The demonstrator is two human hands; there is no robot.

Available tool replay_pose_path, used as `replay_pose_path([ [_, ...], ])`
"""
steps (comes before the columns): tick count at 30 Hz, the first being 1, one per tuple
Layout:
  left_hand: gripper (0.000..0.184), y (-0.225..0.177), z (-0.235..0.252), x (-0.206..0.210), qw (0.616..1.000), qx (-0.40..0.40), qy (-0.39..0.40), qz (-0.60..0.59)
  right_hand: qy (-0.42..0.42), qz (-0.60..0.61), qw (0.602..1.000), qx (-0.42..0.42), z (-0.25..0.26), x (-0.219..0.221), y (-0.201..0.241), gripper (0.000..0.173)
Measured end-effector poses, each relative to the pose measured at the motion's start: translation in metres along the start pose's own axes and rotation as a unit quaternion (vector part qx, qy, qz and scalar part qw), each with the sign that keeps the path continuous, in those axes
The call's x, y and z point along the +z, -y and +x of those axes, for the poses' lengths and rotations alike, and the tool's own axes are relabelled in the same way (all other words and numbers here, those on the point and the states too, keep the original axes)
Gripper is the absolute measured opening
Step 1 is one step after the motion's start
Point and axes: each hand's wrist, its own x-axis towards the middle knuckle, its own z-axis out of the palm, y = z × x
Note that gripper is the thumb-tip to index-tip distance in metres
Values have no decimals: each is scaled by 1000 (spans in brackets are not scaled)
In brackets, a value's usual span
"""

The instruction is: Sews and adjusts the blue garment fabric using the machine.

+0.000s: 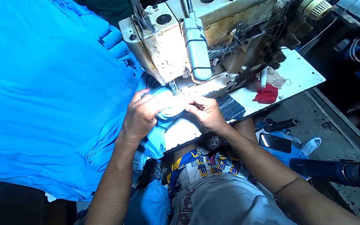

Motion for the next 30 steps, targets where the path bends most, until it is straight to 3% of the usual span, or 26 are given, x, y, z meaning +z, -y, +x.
replay_pose_path([
  [12,27,0,0,-4,999,-4,29,29,2,-35,999,-18,2,1,-1,7],
  [16,25,-5,-4,-31,989,-67,133,15,4,-47,999,-15,4,1,-1,4],
  [19,40,-15,-8,-64,980,-119,160,21,9,-53,998,-20,5,0,-2,8],
  [21,37,-23,-9,-82,981,-139,138,-5,18,-59,998,-34,11,-1,-5,10],
  [24,22,-42,-4,-93,980,-147,41,-125,61,-121,989,-66,20,-6,1,14],
  [27,22,-56,-2,-82,957,-167,-46,-233,115,-172,975,-83,22,-12,13,17],
  [30,19,-64,0,-64,938,-190,-110,-269,140,-157,975,-76,18,-13,27,13],
])
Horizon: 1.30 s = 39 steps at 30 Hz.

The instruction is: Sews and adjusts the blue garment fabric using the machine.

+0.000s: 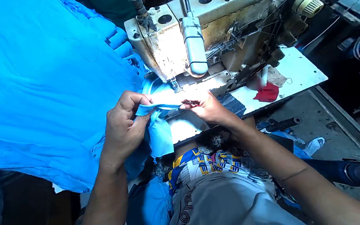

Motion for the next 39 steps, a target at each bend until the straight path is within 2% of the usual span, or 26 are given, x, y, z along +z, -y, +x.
replay_pose_path([
  [2,19,4,3,9,999,1,-26,-28,3,30,1000,-9,5,1,5,11],
  [5,30,9,12,11,998,18,-39,-35,-11,101,994,-43,23,2,3,11],
  [8,59,9,16,16,993,27,-23,108,-57,103,993,-25,34,1,11,9],
  [10,82,13,13,37,972,-12,-36,232,-76,87,993,-4,36,1,15,7],
  [11,82,20,9,51,960,-33,-53,275,-84,83,993,0,36,2,15,6],
  [13,60,40,3,74,945,-35,-87,313,-100,101,990,-5,32,5,15,5],
  [16,28,63,-1,83,951,33,-92,294,-119,136,983,13,13,7,17,7],
  [19,15,74,-4,76,946,111,-65,297,-113,128,982,75,-18,9,14,8],
  [22,14,76,-7,67,941,155,-10,301,-106,164,976,102,-37,16,-8,9],
  [26,14,70,-9,60,931,171,38,321,-122,172,974,82,-45,22,-17,11],
  [39,13,67,-8,51,928,178,45,323,-130,181,972,74,-42,23,-16,8],
])
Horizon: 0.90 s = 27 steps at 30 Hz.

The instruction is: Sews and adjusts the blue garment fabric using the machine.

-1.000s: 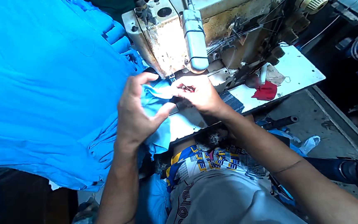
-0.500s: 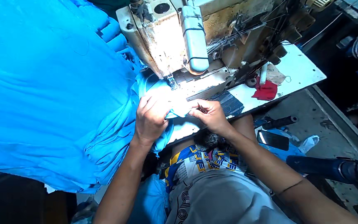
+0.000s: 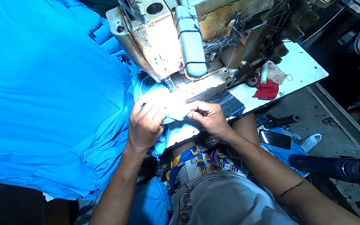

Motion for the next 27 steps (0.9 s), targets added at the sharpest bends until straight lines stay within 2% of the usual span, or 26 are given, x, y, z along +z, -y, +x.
replay_pose_path([
  [7,15,18,10,3,1000,-4,17,20,-23,-6,1000,14,15,7,2,10],
  [10,23,25,14,-4,999,-8,53,6,-30,-14,999,13,20,11,0,10],
  [13,35,25,15,-26,992,-31,112,-53,-25,-19,999,4,25,11,-3,8],
  [15,46,24,12,-49,985,-58,155,-46,-21,-28,999,-1,26,10,-5,8],
  [17,39,24,9,-72,980,-83,179,-32,-8,-51,999,-8,24,8,-5,9],
  [19,29,17,9,-92,982,-94,151,-68,22,-108,994,-25,25,4,-2,12],
  [22,19,-5,7,-97,981,-52,98,-161,100,-188,973,-85,27,-5,5,14],
  [25,12,-25,-2,-69,970,-57,55,-229,154,-211,955,-139,18,-11,9,19],
  [27,22,-38,-9,-39,971,-94,-4,-220,165,-207,952,-154,10,-12,11,20],
])
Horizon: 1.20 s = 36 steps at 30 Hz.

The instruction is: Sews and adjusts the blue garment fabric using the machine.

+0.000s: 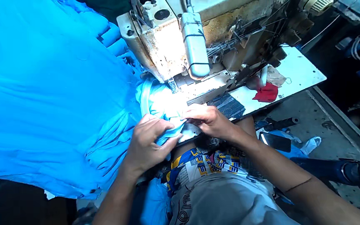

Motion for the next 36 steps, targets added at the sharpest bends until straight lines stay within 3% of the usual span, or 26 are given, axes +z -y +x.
replay_pose_path([
  [2,45,8,-7,33,993,5,-72,98,-7,7,1000,-5,-8,2,0,20],
  [4,56,23,-16,56,978,24,-67,197,-19,29,999,-1,-15,3,-1,21],
  [8,37,56,-19,59,962,52,-61,261,-54,87,994,42,-24,4,-3,15],
  [14,16,45,-9,32,961,89,-26,261,-85,141,982,96,-35,9,-3,8],
  [23,16,44,-1,23,967,75,6,243,-111,166,972,122,-34,12,-1,6],
  [36,20,83,34,-1,969,97,65,219,-147,152,966,150,9,15,-9,6],
])
